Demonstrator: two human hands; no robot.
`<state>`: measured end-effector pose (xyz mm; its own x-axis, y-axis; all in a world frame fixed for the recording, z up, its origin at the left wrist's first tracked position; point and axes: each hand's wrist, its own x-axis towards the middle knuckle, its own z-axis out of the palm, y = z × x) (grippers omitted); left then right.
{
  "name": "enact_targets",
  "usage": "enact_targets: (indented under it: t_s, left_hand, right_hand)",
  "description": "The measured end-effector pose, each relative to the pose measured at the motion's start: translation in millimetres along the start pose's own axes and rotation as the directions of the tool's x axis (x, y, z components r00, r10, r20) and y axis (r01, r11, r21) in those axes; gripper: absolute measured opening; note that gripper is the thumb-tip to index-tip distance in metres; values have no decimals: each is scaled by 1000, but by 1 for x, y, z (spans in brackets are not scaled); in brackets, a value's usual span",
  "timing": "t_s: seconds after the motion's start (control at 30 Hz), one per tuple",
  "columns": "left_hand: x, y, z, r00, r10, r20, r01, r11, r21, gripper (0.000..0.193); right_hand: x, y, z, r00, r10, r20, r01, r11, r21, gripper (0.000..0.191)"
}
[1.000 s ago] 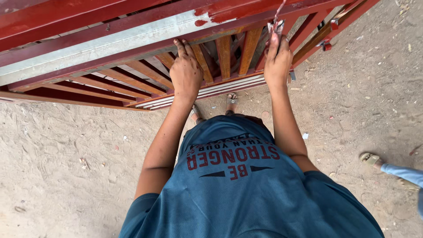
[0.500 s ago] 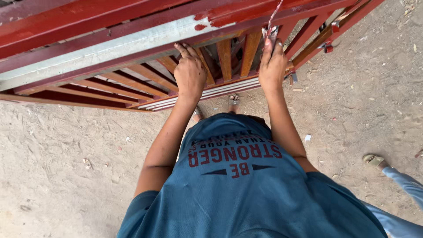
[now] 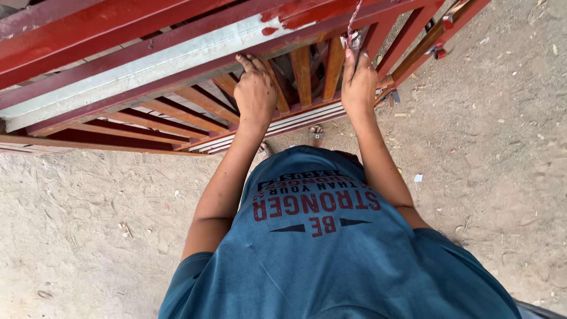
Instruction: The person paints a metal gate red using a paintbrush. They hold the gate with one hand while applying paint to the horizontal bars and vertical slats with the other hand.
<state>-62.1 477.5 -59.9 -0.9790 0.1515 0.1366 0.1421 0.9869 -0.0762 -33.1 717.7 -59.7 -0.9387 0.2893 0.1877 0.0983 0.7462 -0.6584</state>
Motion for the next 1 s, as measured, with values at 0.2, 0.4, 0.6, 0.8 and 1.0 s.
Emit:
enact_targets:
  t_s: [0.2,0.4,0.6,0.8,1.0]
  left_hand:
    - [0,1,4,999,12,-47,-12,1000,0,57]
    - [-2,-6,3,999,26,30,-25,999,-31,60]
    - [2,-4,-1,999,23,-28,-25,996,-87,59]
    - [6,-1,-8,999,32,-11,-32,997,-66,56]
    - [7,-3,-10,997,5,-80,-14,993,-117,55]
  right_hand:
    - [-6,-3,-12,995,42,93,-44,999,20,55]
    - [16,6,-26,967,239,90,-242,970,31,59]
    - [23,24,-40,987,78,139,-66,994,-88,65]
    - [34,24,-52,978,160,134,-171,983,72,59]
    - [33,17,-44,972,172,159,-164,984,-65,60]
